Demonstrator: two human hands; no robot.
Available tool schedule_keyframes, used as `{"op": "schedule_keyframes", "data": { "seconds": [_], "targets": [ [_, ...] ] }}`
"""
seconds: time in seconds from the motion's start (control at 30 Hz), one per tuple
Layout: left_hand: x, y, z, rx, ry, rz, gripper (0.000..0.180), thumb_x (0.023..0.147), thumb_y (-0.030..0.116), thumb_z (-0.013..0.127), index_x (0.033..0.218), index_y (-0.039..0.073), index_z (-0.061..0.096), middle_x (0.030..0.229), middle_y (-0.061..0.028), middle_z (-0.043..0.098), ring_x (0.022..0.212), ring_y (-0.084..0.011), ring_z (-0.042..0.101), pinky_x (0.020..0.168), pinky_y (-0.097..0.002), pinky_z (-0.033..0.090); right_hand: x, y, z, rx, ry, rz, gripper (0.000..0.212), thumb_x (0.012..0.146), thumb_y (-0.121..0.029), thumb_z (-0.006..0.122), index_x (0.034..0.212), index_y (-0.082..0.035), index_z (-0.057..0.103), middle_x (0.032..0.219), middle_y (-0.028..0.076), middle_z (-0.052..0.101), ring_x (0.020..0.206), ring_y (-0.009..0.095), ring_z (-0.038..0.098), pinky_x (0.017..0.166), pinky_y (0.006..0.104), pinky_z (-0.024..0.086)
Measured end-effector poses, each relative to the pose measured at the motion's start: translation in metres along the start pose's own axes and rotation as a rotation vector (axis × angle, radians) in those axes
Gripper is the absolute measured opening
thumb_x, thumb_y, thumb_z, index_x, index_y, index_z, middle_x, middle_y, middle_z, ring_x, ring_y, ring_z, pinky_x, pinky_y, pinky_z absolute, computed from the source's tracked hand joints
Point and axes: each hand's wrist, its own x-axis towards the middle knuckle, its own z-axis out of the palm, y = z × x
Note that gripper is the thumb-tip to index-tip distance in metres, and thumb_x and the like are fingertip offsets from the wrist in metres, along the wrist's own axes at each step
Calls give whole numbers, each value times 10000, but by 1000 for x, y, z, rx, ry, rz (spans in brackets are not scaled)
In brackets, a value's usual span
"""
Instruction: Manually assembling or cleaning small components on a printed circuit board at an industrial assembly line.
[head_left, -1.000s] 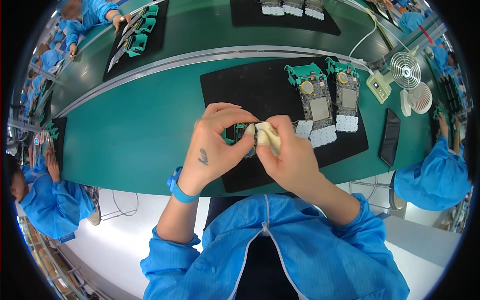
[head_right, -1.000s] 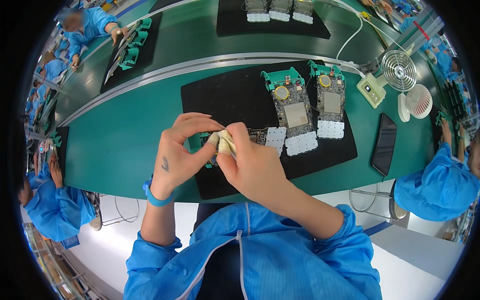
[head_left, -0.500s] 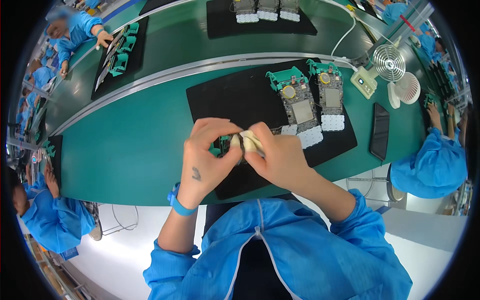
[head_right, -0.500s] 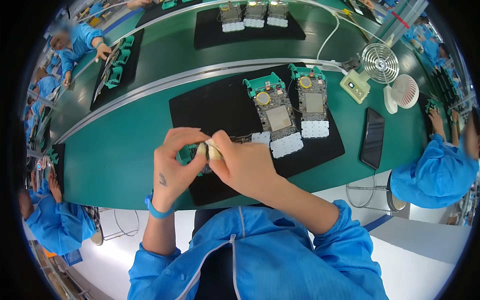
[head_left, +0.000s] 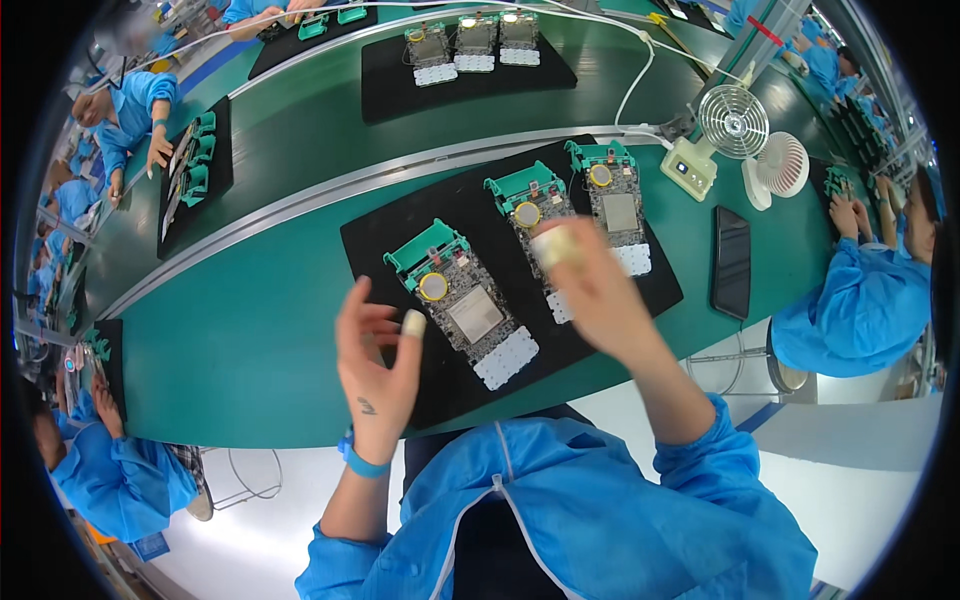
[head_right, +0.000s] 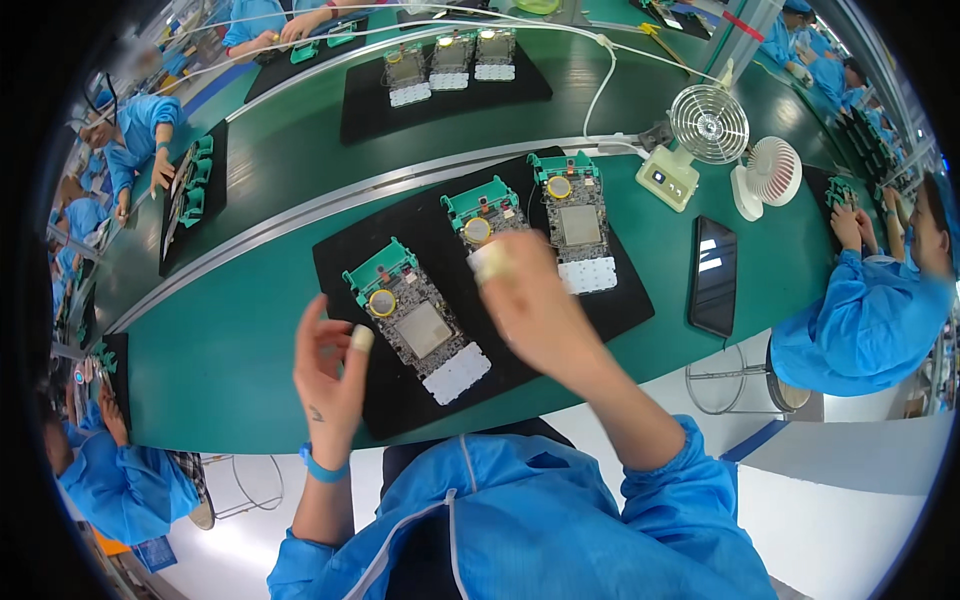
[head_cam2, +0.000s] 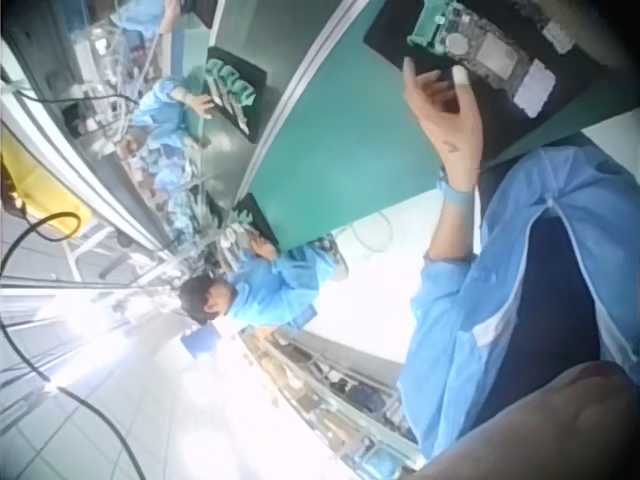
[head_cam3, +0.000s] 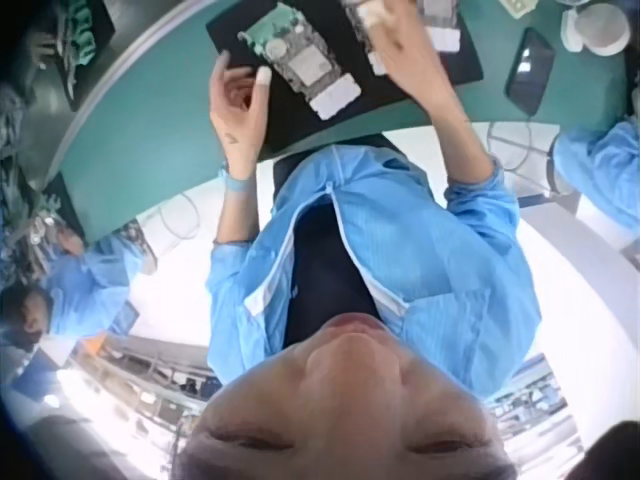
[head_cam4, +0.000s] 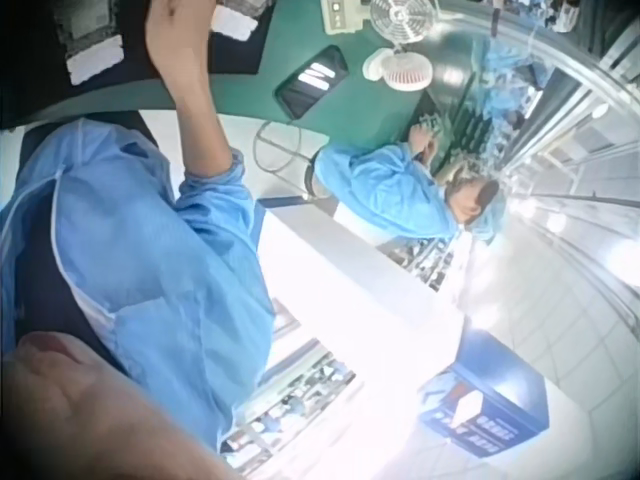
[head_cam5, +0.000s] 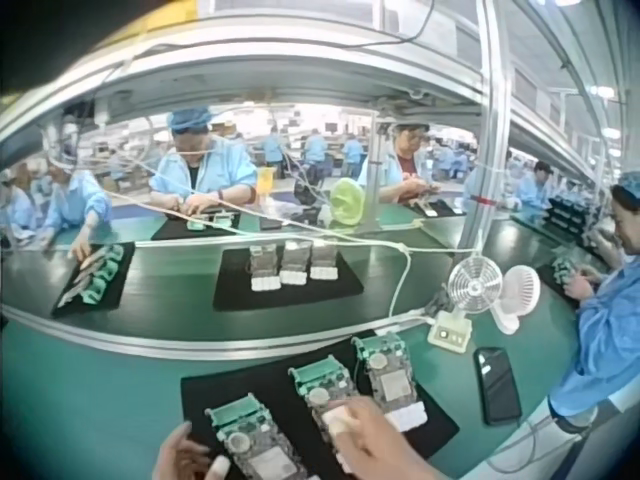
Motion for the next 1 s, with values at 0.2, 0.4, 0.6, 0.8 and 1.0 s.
{"op": "schedule_keyframes", "data": {
  "seconds": [0.2, 0.4, 0.6, 0.8, 1.0],
  "targets": [
    [5, -1, 25, -462, -236, -286, 648, 855, -63, 578, 1415, -32, 254, 958, -123, 623, 849, -156, 629, 712, -278, 564, 27, 79, -64, -122, 388, 160, 204, 909, -82, 469, 1095, -3, 498, 1015, 89, 569, 911, 164, 553, 791, 289, 447],
    [38, 5, 47, -488, -345, -339, 631, 859, -74, 547, 1415, -31, 251, 980, -127, 608, 872, -165, 632, 696, -304, 594, 15, 56, -73, 371, 354, 360, 240, 939, -120, 446, 1144, -9, 502, 1004, 49, 603, 869, 107, 584, 768, 249, 468],
    [58, 16, 92, -553, -338, -313, 638, 848, -97, 527, 1413, -47, 235, 978, -139, 600, 860, -173, 635, 690, -318, 604, 11, 8, -55, 521, 307, 252, 278, 938, -117, 435, 1186, -7, 495, 1033, 44, 596, 914, 95, 568, 799, 240, 449],
    [55, 11, 83, -524, -293, -326, 614, 842, -104, 527, 1398, -54, 270, 963, -145, 610, 845, -168, 636, 677, -309, 605, 22, 17, -43, 597, 239, 200, 199, 911, -65, 462, 1101, -23, 503, 993, 15, 566, 902, 68, 523, 791, 217, 413],
    [53, 13, 66, -508, -299, -327, 606, 845, -99, 525, 1399, -35, 287, 999, -147, 615, 863, -170, 631, 684, -300, 601, 28, 56, -27, 493, 218, 194, 195, 894, -24, 470, 1088, -22, 488, 983, 20, 563, 877, 72, 529, 784, 223, 429]
  ]
}}
